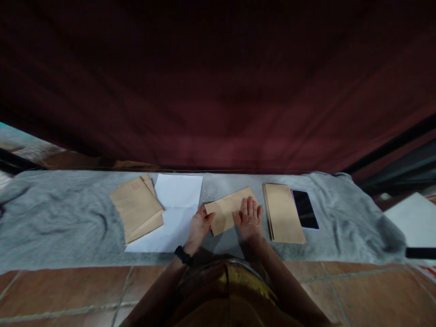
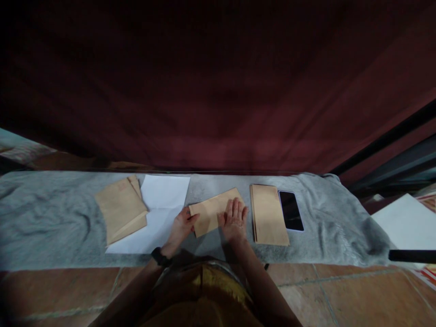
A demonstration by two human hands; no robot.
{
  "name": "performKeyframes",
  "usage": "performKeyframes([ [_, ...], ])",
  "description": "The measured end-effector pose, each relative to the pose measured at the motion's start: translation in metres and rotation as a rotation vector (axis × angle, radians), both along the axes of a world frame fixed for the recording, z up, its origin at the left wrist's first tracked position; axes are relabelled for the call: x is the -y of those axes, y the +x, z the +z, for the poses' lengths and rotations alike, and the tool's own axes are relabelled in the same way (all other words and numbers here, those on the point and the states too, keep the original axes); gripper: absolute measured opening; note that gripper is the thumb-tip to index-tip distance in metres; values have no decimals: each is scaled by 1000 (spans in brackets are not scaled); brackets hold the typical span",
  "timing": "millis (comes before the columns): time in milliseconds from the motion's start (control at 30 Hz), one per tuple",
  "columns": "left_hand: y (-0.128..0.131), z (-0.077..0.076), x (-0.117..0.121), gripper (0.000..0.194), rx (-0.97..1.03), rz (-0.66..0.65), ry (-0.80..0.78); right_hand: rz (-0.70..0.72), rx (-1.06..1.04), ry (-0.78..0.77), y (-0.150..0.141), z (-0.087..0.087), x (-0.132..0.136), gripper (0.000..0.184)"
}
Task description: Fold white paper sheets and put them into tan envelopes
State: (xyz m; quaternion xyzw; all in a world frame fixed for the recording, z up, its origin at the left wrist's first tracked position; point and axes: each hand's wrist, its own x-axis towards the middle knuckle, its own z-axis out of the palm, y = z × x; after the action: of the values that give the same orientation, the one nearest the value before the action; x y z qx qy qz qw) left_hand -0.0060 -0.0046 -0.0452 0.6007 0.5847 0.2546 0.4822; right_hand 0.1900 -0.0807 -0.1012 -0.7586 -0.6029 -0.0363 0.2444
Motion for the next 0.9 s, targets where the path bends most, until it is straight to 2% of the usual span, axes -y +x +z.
performKeyframes([
  [133,-2,2,1,37,195,29,-95,32,-18,-2,4,5,7,65],
  [233,-3,5,7,47,285,70,-125,70,-103,59,11,11,12,61],
  [333,-1,10,20,53,398,144,-141,46,-271,133,16,15,17,62],
  [467,10,20,39,57,624,277,-222,-84,-580,144,12,11,20,64],
  [533,16,24,47,57,691,285,-282,-61,-731,104,6,7,20,64],
  [600,23,25,53,54,750,292,-338,23,-782,81,-2,6,20,63],
  [733,36,21,62,49,858,304,-432,141,-531,114,-15,20,25,58],
  [900,38,15,72,50,875,127,-701,266,-189,50,-17,37,37,55],
])
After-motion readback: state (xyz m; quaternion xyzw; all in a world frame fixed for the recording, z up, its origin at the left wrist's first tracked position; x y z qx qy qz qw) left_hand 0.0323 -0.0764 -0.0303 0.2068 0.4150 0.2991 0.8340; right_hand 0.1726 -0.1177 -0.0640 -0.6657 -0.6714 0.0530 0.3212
